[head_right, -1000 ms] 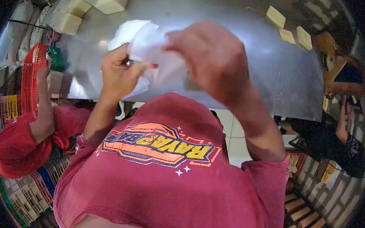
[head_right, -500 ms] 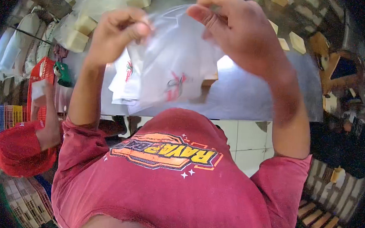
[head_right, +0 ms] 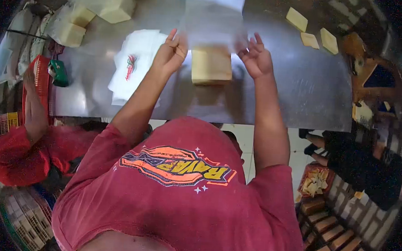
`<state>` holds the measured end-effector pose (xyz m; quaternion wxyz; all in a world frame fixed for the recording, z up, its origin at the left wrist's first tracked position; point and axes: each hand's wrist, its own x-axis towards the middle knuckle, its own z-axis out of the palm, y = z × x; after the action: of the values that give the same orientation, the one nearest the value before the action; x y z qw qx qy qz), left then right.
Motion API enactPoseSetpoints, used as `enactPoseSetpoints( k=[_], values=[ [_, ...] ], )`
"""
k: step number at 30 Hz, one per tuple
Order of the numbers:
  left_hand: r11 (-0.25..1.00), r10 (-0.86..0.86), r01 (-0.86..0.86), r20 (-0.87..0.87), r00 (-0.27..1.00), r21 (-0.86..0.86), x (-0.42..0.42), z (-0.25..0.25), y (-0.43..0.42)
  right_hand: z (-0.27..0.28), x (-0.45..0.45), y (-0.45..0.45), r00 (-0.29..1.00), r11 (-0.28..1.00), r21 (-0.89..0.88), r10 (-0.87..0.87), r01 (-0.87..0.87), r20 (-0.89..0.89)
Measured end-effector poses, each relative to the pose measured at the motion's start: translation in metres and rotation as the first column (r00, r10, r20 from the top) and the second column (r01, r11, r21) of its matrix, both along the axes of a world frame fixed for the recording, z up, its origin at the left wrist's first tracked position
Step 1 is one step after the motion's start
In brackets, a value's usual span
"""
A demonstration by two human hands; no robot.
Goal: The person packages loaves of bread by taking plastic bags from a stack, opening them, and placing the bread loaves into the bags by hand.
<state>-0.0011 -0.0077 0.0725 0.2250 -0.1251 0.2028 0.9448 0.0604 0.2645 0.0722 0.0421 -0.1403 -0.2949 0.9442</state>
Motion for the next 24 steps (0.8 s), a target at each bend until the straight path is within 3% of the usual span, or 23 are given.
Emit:
enactPoseSetpoints(
  k=[3, 6, 8, 9, 10, 11, 12, 13, 14, 15, 17, 19, 20, 21, 23, 24],
  values=[
    [0.979, 0.201, -0.191, 0.163, 0.966, -0.078, 0.021, 0.018, 0.015, -0.002, 0.019, -0.011, 0.959, 0.999, -0.03, -0.025, 0.035, 0.282],
    [0.977, -0.044, 0.051, 0.038, 0.998, -0.207, 0.043, -0.008, -0.011, 0.007, 0.049, -0.024, 0.93, 0.974, 0.163, 0.093, -0.159, 0.354],
    [0.862, -0.177, 0.159, 0.009, 0.984, -0.482, 0.068, -0.016, -0.011, 0.008, 0.063, -0.036, 0.904, 0.941, 0.266, 0.084, -0.211, 0.42],
    [0.771, -0.244, 0.201, 0.01, 0.97, -0.604, 0.078, -0.018, -0.008, -0.009, 0.063, -0.035, 0.905, 0.885, 0.405, 0.04, -0.229, 0.424],
    [0.643, -0.179, 0.072, -0.059, 0.982, -0.762, 0.084, -0.016, 0.005, -0.039, 0.06, -0.033, 0.908, 0.808, 0.535, -0.001, -0.246, 0.419],
    [0.486, -0.249, -0.047, -0.189, 0.95, -0.873, 0.083, -0.025, 0.004, -0.057, 0.058, -0.033, 0.912, 0.712, 0.652, -0.04, -0.261, 0.409],
    [0.319, -0.343, -0.186, -0.296, 0.892, -0.929, 0.078, -0.045, 0.002, -0.06, 0.057, -0.033, 0.924, 0.377, 0.86, -0.027, -0.343, 0.38],
    [0.158, -0.451, -0.34, -0.374, 0.81, -0.927, 0.07, -0.067, 0.0, -0.061, 0.056, -0.034, 0.935, -0.022, 0.934, 0.0, -0.356, 0.356],
    [-0.207, -0.68, -0.378, -0.145, 0.719, -0.902, 0.057, -0.098, -0.012, -0.058, 0.057, -0.036, 0.934, -0.241, 0.907, 0.014, -0.344, 0.358],
    [-0.177, -0.611, -0.457, -0.267, 0.745, -0.872, 0.06, -0.092, -0.012, -0.054, 0.058, -0.038, 0.936, -0.449, 0.84, 0.019, -0.306, 0.351],
    [-0.14, -0.449, -0.611, -0.499, 0.741, -0.78, 0.068, -0.063, -0.008, -0.035, 0.067, -0.043, 0.929, -0.509, 0.796, -0.022, -0.328, 0.368],
    [0.388, -0.467, -0.498, -0.631, 0.62, -0.776, 0.084, -0.028, -0.004, -0.032, 0.069, -0.043, 0.95, 0.038, 0.971, 0.217, -0.237, 0.223],
    [0.618, -0.44, -0.369, -0.694, 0.57, -0.694, 0.092, -0.02, -0.003, -0.03, 0.071, -0.045, 0.928, 0.03, 0.959, 0.262, -0.281, 0.264],
    [0.439, -0.574, -0.411, -0.601, 0.556, -0.799, 0.093, -0.033, -0.004, -0.029, 0.072, -0.048, 0.902, 0.019, 0.946, 0.307, -0.325, 0.304],
    [0.034, -0.764, -0.496, -0.342, 0.547, -0.868, 0.091, -0.064, -0.007, -0.022, 0.063, -0.054, 0.748, -0.568, 0.682, 0.165, -0.461, 0.643],
    [-0.197, -0.82, -0.405, -0.077, 0.567, -0.893, 0.087, -0.046, -0.006, -0.018, 0.064, -0.053, 0.751, -0.544, 0.689, 0.153, -0.479, 0.643]
  ],
)
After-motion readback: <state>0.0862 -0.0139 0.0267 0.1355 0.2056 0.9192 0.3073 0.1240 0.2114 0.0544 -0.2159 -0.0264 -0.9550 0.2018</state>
